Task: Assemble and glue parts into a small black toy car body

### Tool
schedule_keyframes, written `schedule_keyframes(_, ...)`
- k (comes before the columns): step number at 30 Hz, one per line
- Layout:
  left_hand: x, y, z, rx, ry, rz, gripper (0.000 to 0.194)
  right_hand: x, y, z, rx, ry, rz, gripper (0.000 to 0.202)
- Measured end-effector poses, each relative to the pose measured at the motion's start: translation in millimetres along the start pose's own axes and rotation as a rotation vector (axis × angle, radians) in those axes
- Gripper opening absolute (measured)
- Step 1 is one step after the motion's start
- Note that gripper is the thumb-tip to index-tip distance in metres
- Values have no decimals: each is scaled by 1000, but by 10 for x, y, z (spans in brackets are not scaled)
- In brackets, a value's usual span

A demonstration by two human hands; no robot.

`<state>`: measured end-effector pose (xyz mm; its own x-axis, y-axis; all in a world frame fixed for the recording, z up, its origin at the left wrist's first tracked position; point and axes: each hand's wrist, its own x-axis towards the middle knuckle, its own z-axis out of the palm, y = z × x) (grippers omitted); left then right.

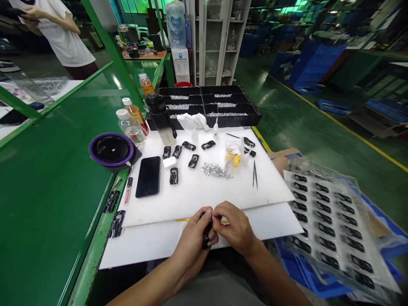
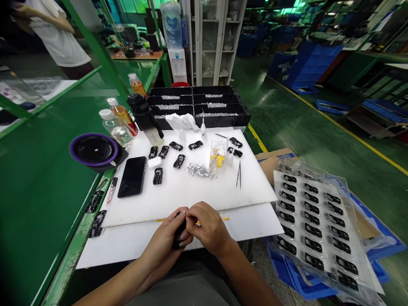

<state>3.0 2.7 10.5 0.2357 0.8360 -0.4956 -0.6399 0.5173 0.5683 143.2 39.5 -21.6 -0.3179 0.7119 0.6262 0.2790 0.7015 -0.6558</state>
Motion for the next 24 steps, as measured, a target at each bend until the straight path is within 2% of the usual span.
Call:
schedule_keyframes(11, 20, -23, -31, -31, -9, -42, 32, -98, 47, 55, 34, -2, 14, 14)
schedule_keyframes(24, 8, -34, -58, -2, -51, -52, 27, -55, 23, 4, 72, 6, 38, 19)
